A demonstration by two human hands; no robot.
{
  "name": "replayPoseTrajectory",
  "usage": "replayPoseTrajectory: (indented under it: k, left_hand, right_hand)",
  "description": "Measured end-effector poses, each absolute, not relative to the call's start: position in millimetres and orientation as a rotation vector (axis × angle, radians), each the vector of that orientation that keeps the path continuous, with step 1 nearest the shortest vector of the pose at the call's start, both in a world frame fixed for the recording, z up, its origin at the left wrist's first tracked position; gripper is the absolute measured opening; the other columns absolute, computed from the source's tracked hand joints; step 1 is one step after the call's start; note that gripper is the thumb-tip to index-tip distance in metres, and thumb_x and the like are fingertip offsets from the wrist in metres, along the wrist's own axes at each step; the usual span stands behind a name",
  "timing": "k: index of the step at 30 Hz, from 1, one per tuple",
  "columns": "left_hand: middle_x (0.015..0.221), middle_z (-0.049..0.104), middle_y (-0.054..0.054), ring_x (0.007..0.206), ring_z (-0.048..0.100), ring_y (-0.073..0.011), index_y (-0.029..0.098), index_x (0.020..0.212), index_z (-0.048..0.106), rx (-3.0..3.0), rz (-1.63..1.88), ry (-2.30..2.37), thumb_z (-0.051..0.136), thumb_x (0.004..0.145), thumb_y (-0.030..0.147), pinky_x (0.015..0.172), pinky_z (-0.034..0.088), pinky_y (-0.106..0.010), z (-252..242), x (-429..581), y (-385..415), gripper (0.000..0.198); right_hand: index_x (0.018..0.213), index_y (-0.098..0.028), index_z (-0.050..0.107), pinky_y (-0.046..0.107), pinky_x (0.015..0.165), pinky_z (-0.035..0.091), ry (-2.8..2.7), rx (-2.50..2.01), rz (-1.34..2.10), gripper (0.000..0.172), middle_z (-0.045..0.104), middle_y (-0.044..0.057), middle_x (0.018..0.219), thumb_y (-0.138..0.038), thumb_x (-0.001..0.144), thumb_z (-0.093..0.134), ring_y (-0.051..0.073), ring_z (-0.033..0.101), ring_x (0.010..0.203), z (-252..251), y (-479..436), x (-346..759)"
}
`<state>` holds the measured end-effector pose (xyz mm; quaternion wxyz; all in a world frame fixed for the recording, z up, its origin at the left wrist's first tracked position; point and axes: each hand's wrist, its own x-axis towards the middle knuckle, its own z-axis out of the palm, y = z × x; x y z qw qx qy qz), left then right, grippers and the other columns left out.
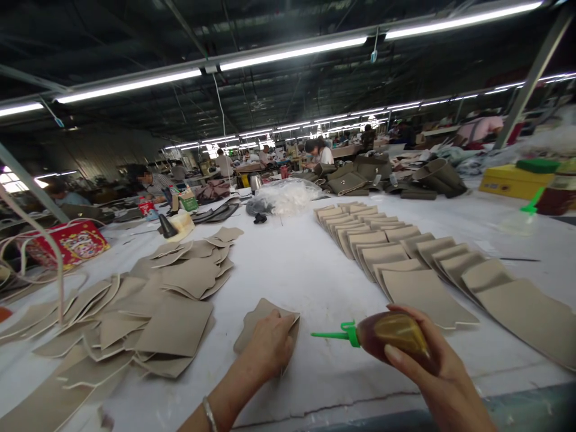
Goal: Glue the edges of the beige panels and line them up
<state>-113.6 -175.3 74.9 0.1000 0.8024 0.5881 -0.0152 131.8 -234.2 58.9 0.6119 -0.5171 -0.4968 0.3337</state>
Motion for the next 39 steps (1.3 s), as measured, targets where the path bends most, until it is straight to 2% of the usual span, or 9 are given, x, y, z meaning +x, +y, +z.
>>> replayPoseTrajectory:
  k: [3, 8, 16, 20, 31, 36, 39]
  left_hand:
    - [0.094, 0.065, -0.005, 0.088, 0.061, -0.0200, 0.029, 0.117, 0.059, 2.393, 0.047, 1.618, 0.036, 0.081, 0.012, 0.080, 0.047, -0.031, 76.2, -122.1, -172.2, 0.046]
    - [0.098, 0.069, -0.002, 0.094, 0.061, -0.0203, 0.032, 0.118, 0.059, 2.337, 0.078, 1.575, 0.037, 0.083, 0.014, 0.084, 0.045, -0.030, 77.0, -125.2, -167.5, 0.045]
    - [0.102, 0.069, -0.001, 0.095, 0.060, -0.0210, 0.032, 0.113, 0.062, 2.315, 0.132, 1.535, 0.040, 0.080, 0.014, 0.084, 0.045, -0.030, 76.9, -131.5, -167.4, 0.044]
    - [0.094, 0.068, -0.004, 0.088, 0.061, -0.0224, 0.030, 0.112, 0.063, 2.351, 0.158, 1.551, 0.039, 0.078, 0.015, 0.078, 0.046, -0.031, 74.7, -131.7, -169.1, 0.045]
    - [0.093, 0.063, -0.006, 0.087, 0.061, -0.0255, 0.033, 0.121, 0.058, 2.289, 0.188, 1.570, 0.039, 0.079, 0.019, 0.079, 0.048, -0.036, 69.5, -131.1, -172.3, 0.048]
    - [0.097, 0.062, -0.006, 0.089, 0.061, -0.0248, 0.033, 0.125, 0.055, 2.261, 0.200, 1.554, 0.038, 0.081, 0.019, 0.082, 0.047, -0.036, 67.4, -131.5, -173.0, 0.049]
    - [0.100, 0.061, -0.006, 0.092, 0.061, -0.0241, 0.033, 0.127, 0.053, 2.253, 0.200, 1.557, 0.038, 0.083, 0.021, 0.084, 0.047, -0.035, 66.1, -132.3, -173.9, 0.049]
  right_hand:
    - [0.117, -0.026, 0.052, 0.031, 0.082, 0.050, -1.267, -1.190, 0.726, 0.051, 0.062, 0.003, 0.102, -0.042, 0.073, 0.072, 0.025, 0.063, 0.090, 60.2, -225.6, 122.2]
    - [0.121, -0.029, 0.049, 0.033, 0.092, 0.043, -1.564, -1.188, 0.549, 0.051, 0.057, 0.002, 0.117, -0.040, 0.076, 0.072, 0.026, 0.056, 0.105, 52.6, -203.8, 112.3]
    - [0.124, -0.032, 0.045, 0.032, 0.091, 0.045, -1.824, -1.198, 0.404, 0.050, 0.056, 0.002, 0.118, -0.038, 0.081, 0.070, 0.024, 0.056, 0.105, 47.4, -185.4, 104.5]
    - [0.123, -0.031, 0.045, 0.032, 0.087, 0.047, -1.858, -1.216, 0.357, 0.049, 0.057, 0.002, 0.116, -0.040, 0.081, 0.069, 0.024, 0.058, 0.102, 45.8, -186.5, 104.5]
    - [0.123, -0.028, 0.046, 0.036, 0.088, 0.045, -1.724, -1.290, 0.517, 0.050, 0.057, 0.003, 0.114, -0.045, 0.081, 0.068, 0.026, 0.057, 0.100, 40.0, -182.4, 111.1]
    - [0.123, -0.027, 0.045, 0.035, 0.086, 0.045, -1.666, -1.280, 0.699, 0.050, 0.058, 0.003, 0.110, -0.045, 0.081, 0.067, 0.026, 0.058, 0.097, 39.0, -183.0, 115.0]
    - [0.122, -0.027, 0.046, 0.033, 0.085, 0.045, -1.620, -1.289, 0.678, 0.050, 0.057, 0.002, 0.110, -0.045, 0.080, 0.067, 0.025, 0.059, 0.096, 37.0, -180.9, 116.6]
